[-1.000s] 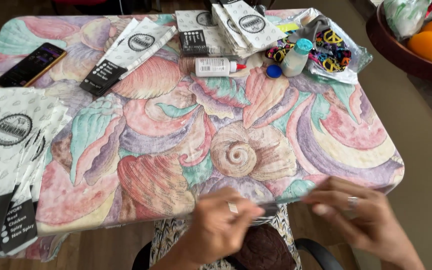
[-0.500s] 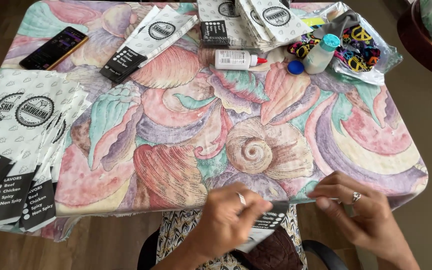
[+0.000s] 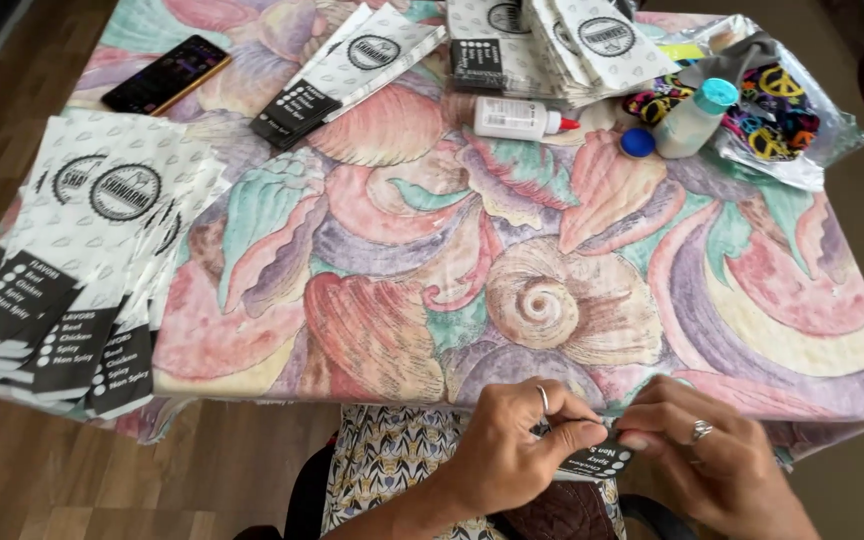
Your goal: The person arranges multiple printed shawarma wrappers on a table, aligning them in a row. They then apply glue from a bottle along the bottom edge of each wrapper to prepare them for sealing.
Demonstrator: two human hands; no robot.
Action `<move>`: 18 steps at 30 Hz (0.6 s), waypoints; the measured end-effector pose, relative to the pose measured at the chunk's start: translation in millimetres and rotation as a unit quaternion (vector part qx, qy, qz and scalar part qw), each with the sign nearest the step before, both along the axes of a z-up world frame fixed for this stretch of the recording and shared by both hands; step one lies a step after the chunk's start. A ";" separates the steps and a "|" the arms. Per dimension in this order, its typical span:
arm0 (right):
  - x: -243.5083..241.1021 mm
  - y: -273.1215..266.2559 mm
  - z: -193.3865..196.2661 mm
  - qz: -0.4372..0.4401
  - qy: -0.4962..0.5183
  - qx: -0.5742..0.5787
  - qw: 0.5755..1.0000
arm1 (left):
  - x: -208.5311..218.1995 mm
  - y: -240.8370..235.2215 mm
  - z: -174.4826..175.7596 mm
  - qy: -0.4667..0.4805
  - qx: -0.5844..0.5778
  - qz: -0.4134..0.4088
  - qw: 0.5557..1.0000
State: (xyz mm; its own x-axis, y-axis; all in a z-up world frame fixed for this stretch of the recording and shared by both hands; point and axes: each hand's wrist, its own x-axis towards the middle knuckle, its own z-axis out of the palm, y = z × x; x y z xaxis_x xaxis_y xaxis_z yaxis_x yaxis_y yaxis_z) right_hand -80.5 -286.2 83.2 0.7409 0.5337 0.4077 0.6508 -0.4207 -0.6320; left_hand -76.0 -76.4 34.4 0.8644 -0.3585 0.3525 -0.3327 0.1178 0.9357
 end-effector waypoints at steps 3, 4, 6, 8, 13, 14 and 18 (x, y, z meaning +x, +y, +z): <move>5.2 -21.0 -0.3 -0.043 0.012 -0.006 0.999 | 3.1 9.3 -2.8 0.004 -0.019 0.020 1.000; 5.8 -20.2 2.1 -0.041 0.010 -0.005 0.999 | 4.5 7.3 -2.8 0.002 -0.019 0.023 1.000; 1.1 -20.5 6.7 -0.094 0.061 -0.080 0.990 | 3.4 1.1 -3.7 -0.072 0.016 0.051 0.996; 1.4 -11.3 -7.8 -0.066 0.028 -0.050 0.996 | 0.0 -5.5 2.9 -0.078 0.031 0.058 0.995; 1.0 3.7 -3.7 -0.049 0.006 0.022 0.999 | 2.8 -2.9 -1.3 -0.069 0.054 0.029 0.996; 0.7 4.6 -1.5 -0.043 0.026 0.015 0.999 | 3.0 -1.9 -4.0 -0.070 0.050 0.016 0.996; 11.9 -9.5 -5.0 -0.007 0.018 -0.007 1.000 | 9.4 3.8 -15.5 -0.057 0.039 0.002 0.998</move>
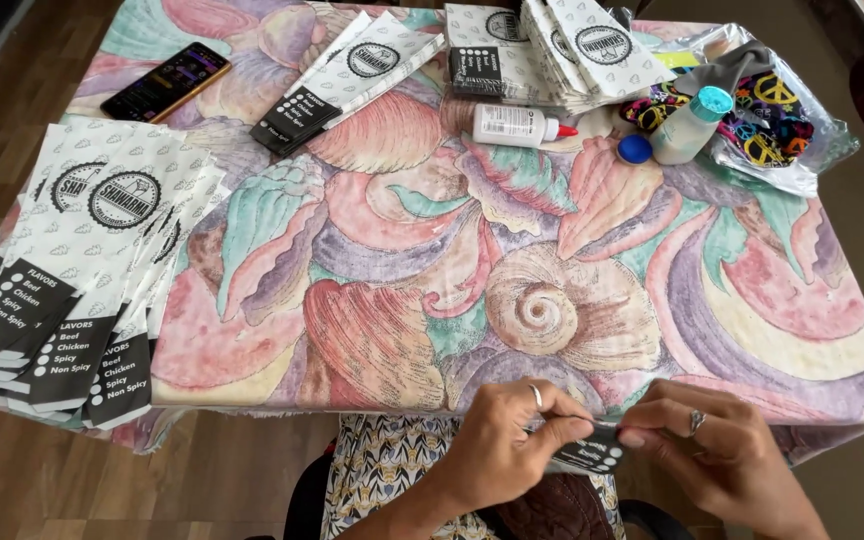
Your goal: The person arranges multiple printed shawarma wrappers on a table, aligning them in a row. They then apply glue from a bottle along the bottom edge of each wrapper to prepare them for sealing.
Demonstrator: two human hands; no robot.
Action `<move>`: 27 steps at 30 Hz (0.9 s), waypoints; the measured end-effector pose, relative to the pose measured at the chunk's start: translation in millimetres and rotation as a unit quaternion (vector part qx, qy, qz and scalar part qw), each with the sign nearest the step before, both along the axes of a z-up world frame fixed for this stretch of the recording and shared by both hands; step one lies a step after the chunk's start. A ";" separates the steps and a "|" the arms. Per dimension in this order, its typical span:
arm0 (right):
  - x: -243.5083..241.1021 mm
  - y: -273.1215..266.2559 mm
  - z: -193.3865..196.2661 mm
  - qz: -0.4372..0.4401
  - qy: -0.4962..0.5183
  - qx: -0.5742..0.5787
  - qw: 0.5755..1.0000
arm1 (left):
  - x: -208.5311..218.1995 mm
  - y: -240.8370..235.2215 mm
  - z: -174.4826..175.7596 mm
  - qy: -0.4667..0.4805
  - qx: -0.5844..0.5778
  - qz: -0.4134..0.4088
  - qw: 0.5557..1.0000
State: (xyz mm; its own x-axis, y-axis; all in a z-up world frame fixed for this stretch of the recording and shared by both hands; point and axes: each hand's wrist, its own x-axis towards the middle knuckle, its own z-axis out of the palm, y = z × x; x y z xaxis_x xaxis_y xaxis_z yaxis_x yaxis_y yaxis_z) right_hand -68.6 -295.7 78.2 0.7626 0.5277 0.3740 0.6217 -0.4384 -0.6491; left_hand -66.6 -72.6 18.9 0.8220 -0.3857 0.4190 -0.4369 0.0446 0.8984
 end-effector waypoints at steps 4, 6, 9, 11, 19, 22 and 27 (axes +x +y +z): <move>1.3 -8.8 3.3 -0.057 0.029 0.016 0.998 | 4.7 9.9 4.3 0.054 -0.039 0.045 0.997; -0.8 -1.6 2.6 -0.069 0.107 -0.010 0.992 | 1.5 0.7 8.2 -0.056 0.008 0.088 0.994; 0.2 20.6 -4.1 -0.003 -0.034 0.026 0.999 | -2.4 -6.4 15.4 -0.089 0.006 0.076 0.993; -0.3 22.6 -1.7 -0.002 -0.016 0.043 0.999 | -2.5 -2.2 12.3 -0.063 0.004 0.072 0.995; 4.4 4.6 -27.7 -0.128 0.236 0.101 0.958 | 6.5 20.5 24.3 0.039 -0.096 0.181 0.978; 8.6 2.5 -78.3 0.028 0.275 0.205 0.939 | 6.8 23.3 35.8 0.033 -0.118 0.179 0.976; 21.1 -2.3 -73.4 -0.092 0.195 0.039 0.976 | 19.7 58.6 47.2 0.031 -0.036 0.124 0.991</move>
